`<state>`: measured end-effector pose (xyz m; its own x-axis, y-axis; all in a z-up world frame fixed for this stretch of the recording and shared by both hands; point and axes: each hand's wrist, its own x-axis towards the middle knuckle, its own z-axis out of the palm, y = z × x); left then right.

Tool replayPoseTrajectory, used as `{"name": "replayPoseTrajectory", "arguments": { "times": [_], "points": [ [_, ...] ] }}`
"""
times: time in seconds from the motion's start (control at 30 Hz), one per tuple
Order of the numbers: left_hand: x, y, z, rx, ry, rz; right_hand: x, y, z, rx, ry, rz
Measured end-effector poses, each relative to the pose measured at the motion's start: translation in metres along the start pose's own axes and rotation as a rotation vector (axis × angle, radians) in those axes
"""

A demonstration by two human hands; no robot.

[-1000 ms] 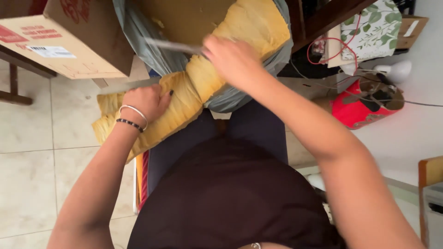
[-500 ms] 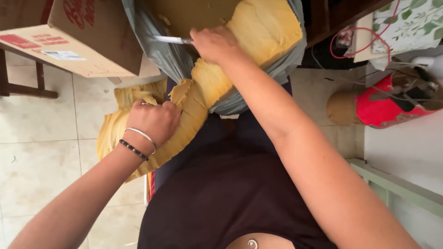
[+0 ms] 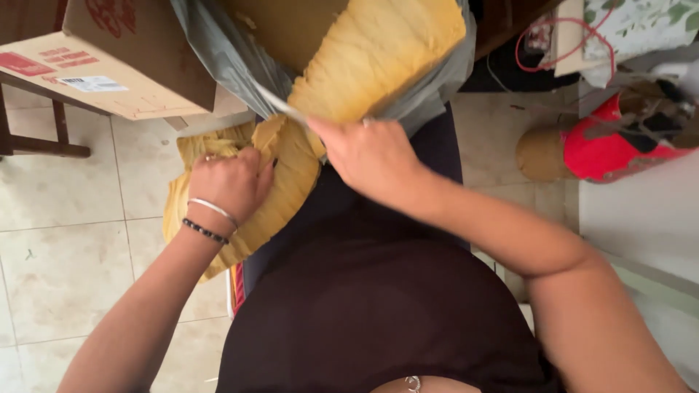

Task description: Cutting a large block of yellow foam into smaller rectangular pieces using a knife

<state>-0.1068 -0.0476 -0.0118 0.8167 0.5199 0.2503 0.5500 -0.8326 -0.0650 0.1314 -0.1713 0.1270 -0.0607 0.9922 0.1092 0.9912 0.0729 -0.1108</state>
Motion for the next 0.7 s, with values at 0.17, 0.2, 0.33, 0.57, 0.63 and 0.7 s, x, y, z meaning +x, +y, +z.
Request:
{"name": "replayPoseTrajectory", "arguments": {
  "times": [0.17, 0.2, 0.33, 0.57, 0.63, 0.7],
  "points": [
    [0.007, 0.004, -0.006, -0.005, -0.069, 0.019, -0.024, -0.007, 0.054, -0.129, 0.053, 0.064],
    [0.008, 0.004, -0.005, -0.032, -0.101, 0.017, -0.020, -0.009, 0.053, -0.074, 0.007, 0.062],
    [0.014, 0.019, -0.009, -0.004, -0.076, 0.016, 0.003, -0.013, 0.110, -0.121, 0.027, 0.042],
    [0.016, -0.003, -0.003, -0.006, -0.003, 0.028, -0.034, -0.024, 0.057, -0.105, -0.025, -0.003],
    [0.016, 0.006, -0.008, -0.058, -0.027, 0.011, -0.040, -0.026, 0.054, -0.124, -0.060, -0.018],
    [0.015, 0.022, -0.016, -0.008, 0.031, 0.084, -0.026, -0.028, 0.078, -0.086, 0.032, 0.015]
  ]
}}
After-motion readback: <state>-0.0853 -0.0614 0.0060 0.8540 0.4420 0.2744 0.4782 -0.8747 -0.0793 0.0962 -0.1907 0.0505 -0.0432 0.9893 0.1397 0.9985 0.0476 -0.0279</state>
